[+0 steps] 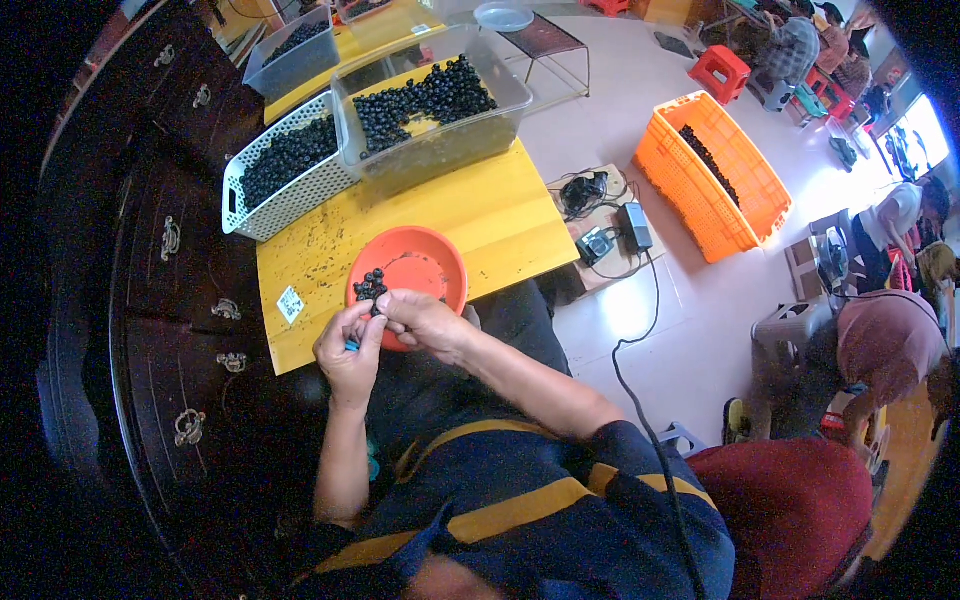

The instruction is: The person sorts small black parts by hand, transferring them from a plastic container into a red bowl.

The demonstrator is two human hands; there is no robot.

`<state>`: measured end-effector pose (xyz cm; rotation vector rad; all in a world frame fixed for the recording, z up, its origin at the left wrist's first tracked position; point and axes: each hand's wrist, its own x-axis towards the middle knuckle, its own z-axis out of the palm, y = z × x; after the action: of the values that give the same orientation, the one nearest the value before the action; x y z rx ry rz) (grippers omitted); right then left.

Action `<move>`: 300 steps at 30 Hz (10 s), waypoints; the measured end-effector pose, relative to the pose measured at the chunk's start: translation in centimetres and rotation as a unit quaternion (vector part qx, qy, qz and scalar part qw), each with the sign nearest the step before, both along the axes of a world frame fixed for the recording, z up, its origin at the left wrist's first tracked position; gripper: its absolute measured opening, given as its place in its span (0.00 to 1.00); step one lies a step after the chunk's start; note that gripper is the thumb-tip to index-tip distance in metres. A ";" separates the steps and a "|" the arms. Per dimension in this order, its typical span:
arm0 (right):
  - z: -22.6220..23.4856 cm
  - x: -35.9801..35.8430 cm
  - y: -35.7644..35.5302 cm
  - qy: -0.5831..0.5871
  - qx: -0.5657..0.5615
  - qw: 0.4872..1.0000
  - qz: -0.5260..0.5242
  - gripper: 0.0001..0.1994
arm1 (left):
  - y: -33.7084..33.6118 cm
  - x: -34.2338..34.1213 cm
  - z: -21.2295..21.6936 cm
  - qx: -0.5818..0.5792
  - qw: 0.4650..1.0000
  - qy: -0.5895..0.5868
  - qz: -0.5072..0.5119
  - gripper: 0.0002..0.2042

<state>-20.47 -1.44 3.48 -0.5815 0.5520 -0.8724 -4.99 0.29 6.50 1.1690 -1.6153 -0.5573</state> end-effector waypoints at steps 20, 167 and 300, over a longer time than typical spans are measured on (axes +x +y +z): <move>0.1 0.6 0.2 0.016 -0.020 1.000 -0.011 0.13 | 0.1 0.7 0.2 -0.003 1.000 -0.025 0.005 0.07; 1.0 0.6 -2.8 -0.193 0.273 0.939 -0.082 0.19 | -3.2 1.4 3.5 0.136 0.968 -0.193 -0.082 0.15; -0.2 1.8 4.0 -0.148 0.280 0.948 -0.042 0.15 | -5.2 8.8 7.1 0.230 0.888 -0.329 -0.226 0.14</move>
<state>-18.71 2.60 3.31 0.0921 0.5220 -0.8161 3.84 -4.90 13.61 1.4258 -2.4695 -0.9490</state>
